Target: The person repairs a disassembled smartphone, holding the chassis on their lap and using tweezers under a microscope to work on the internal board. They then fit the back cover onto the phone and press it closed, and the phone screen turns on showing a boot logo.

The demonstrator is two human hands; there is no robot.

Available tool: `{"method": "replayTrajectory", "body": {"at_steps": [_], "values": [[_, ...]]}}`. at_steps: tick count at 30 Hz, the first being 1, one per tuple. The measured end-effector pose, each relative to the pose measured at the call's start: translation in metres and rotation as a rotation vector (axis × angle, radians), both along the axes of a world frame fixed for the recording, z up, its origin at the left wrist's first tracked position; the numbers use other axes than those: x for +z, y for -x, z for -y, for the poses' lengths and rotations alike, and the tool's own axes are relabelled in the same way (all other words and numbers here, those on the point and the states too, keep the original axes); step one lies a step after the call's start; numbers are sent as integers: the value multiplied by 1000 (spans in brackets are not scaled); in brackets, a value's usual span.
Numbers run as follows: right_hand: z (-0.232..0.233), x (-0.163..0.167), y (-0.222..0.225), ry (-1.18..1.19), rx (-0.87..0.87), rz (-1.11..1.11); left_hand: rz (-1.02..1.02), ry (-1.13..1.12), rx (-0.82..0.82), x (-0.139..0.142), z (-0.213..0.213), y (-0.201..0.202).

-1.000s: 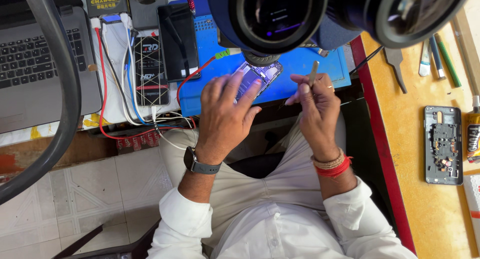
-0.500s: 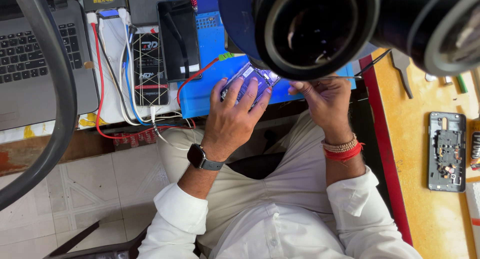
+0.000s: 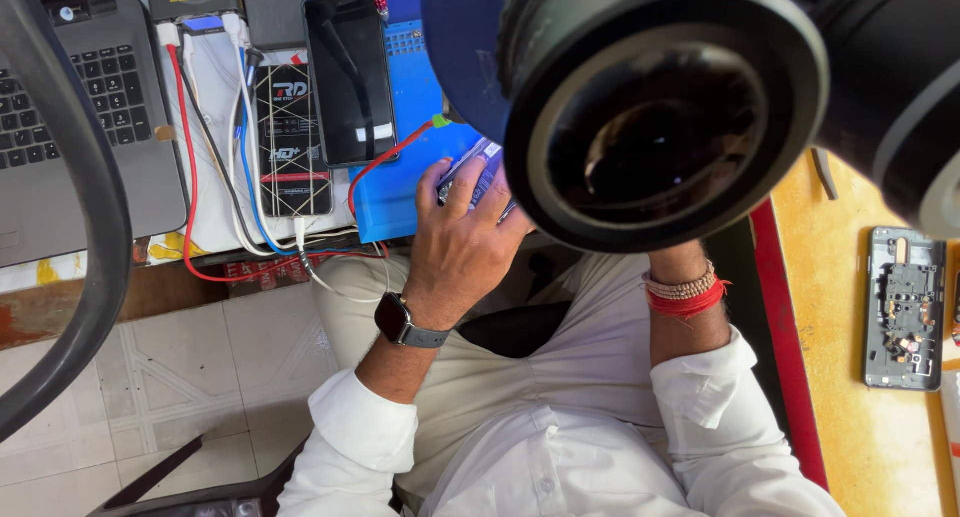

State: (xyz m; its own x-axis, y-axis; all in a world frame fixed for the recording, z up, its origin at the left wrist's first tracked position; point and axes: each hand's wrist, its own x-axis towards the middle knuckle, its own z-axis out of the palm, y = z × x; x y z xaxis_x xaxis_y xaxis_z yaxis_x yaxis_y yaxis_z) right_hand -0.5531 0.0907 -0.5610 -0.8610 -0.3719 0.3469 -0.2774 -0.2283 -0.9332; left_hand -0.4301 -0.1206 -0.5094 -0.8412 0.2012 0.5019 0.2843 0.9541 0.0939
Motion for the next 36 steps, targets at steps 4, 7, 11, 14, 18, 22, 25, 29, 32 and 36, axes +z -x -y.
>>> {"method": "replayTrajectory", "body": {"at_steps": [4, 7, 11, 14, 18, 22, 25, 29, 32, 36], "values": [[2, -2, 5, 111, 47, 186, -17, -28, -9, -2, -1, 0], [1, -3, 4, 56, 53, 161, -19, 14, -5, -4, 0, 0], [0, -3, 2, 13, 51, 118, -48, 27, -14, -8, 2, 0], [-2, -5, -2, -26, 43, 73, -54, 15, -15, -9, 2, 0], [-7, -9, -9, -74, 34, 14, -62, -57, -27, -8, 1, 2], [-8, -14, -14, -96, 35, -12, -66, -146, -19, -5, -3, 4], [-9, -18, -18, -105, 34, -26, -45, -153, 9, -3, -6, 8], [-10, -21, -22, -111, 29, -28, -28, -243, 24, -5, -11, 13], [-10, -21, -24, -107, 16, -32, 4, -328, 25, -8, -13, 13], [-7, -16, -24, -134, -46, -82, 16, -359, 38, -13, -16, 16]]}}
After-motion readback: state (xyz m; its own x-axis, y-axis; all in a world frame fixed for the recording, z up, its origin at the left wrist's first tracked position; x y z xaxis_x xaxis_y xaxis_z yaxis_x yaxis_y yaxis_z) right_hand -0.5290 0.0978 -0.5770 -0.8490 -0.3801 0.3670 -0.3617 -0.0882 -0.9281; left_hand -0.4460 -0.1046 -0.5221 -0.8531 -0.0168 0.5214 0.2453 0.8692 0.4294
